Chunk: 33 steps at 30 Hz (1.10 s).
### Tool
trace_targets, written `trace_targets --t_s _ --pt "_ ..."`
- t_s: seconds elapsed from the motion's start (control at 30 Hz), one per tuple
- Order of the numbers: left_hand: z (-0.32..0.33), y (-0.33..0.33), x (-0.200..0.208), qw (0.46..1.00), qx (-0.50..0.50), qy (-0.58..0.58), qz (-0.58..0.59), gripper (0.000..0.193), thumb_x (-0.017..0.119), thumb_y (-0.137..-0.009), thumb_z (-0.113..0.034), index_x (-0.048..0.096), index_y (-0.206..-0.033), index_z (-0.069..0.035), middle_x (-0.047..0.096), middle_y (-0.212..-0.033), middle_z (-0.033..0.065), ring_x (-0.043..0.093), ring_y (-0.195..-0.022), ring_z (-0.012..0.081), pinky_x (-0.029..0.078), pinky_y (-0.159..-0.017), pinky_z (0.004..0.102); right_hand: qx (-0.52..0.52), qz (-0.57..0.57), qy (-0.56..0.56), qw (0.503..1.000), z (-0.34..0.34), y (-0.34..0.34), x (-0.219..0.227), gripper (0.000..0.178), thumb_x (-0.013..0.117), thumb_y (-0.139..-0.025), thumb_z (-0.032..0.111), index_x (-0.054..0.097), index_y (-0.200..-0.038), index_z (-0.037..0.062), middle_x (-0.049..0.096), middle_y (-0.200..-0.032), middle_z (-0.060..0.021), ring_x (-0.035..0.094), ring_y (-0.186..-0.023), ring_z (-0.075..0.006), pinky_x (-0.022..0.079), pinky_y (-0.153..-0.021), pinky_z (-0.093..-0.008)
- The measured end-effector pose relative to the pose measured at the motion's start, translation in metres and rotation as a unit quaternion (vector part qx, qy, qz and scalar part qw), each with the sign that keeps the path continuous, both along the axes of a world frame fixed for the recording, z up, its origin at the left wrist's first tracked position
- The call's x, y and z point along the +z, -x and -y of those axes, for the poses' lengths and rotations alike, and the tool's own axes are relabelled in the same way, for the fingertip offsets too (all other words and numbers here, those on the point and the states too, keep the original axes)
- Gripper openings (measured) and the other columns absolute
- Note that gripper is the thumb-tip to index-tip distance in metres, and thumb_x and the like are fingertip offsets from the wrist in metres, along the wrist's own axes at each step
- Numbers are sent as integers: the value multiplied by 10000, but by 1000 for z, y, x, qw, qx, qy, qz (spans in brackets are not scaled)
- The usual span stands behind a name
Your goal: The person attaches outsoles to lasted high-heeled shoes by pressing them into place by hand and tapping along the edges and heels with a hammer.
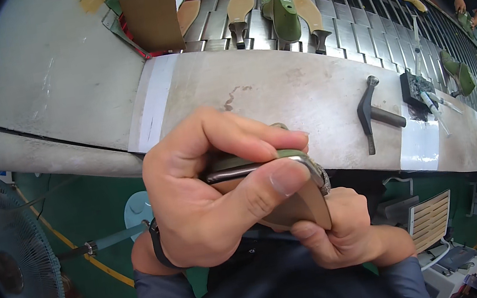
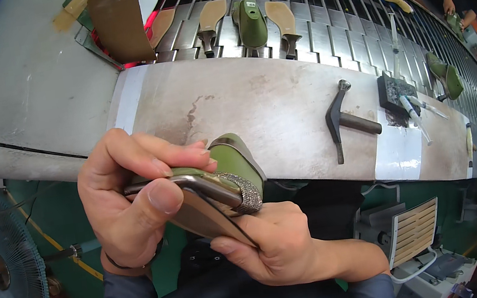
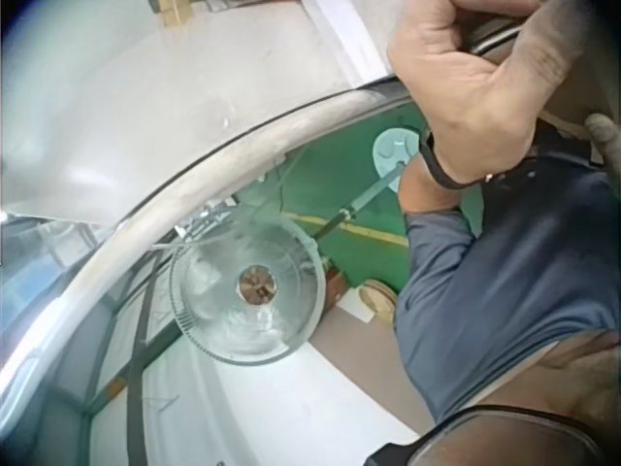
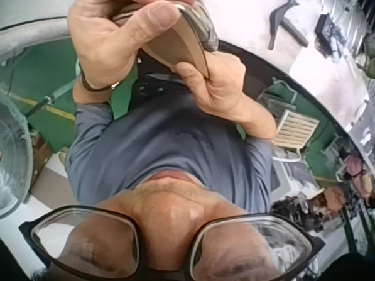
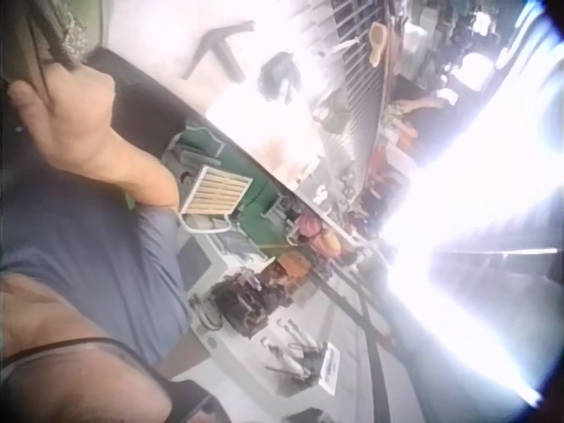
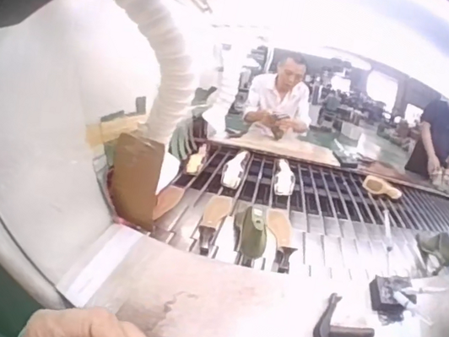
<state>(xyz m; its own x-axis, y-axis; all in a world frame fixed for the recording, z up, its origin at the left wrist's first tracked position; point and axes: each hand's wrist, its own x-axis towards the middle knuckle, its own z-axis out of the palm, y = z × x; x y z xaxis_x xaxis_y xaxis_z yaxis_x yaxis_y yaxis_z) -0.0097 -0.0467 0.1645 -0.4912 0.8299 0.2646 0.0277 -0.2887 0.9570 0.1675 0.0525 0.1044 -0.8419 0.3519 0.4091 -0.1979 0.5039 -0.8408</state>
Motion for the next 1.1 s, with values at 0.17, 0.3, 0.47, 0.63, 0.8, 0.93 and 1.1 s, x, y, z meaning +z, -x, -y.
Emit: trace_targets --t_s 0.17,0.3,0.47,0.63,0.8,0.93,1.1 --pt "4 3 -2 999 24 5 -30 294 813 -893 -154 541 -929 -51 710 -893 168 748 -850 255 595 -977 474 -9 -33 -19 999 8 12 6 189 831 -866 161 710 -897 20 599 -639 -90 602 -503 -266 470 -471 -373" --pt "5 6 -2 991 88 -5 -100 268 803 -871 -90 550 -938 -34 700 -892 156 732 -817 233 598 -934 410 8 -7 -42 999 7 16 8 203 826 -881 173 694 -894 19 589 -625 -98 609 -507 -274 473 -469 -387" --pt "7 13 -4 950 141 21 -279 214 790 -881 -65 610 -974 2 680 -905 119 707 -817 188 570 -833 313 23 71 26 997 -2 23 21 164 790 -903 173 700 -870 40 597 -626 -120 606 -512 -326 464 -492 -385" --pt "6 29 -19 949 213 -3 -231 168 823 -860 -15 687 -956 1 665 -860 44 619 -780 100 496 -715 238 13 60 -1 998 -18 22 13 196 816 -903 187 686 -887 41 629 -647 -109 650 -544 -284 499 -498 -375" --pt "2 29 -23 949 218 -23 -227 194 832 -867 -13 673 -976 7 673 -905 60 629 -808 107 504 -752 237 -33 -10 -40 999 -19 25 -1 202 831 -885 180 686 -881 40 639 -663 -101 640 -543 -272 488 -490 -363" --pt "6 33 -28 947 239 -24 -213 202 831 -869 -7 664 -983 7 673 -929 67 630 -820 114 507 -774 248 -59 -52 -75 994 -18 26 -11 219 849 -851 153 668 -858 30 632 -668 -97 630 -546 -268 485 -487 -370" --pt "7 39 -29 941 255 -15 -223 196 828 -878 -19 661 -977 5 660 -942 60 615 -851 115 488 -823 253 -78 -83 -116 987 -21 33 -9 224 847 -844 139 649 -841 35 621 -666 -93 622 -544 -271 485 -486 -375"
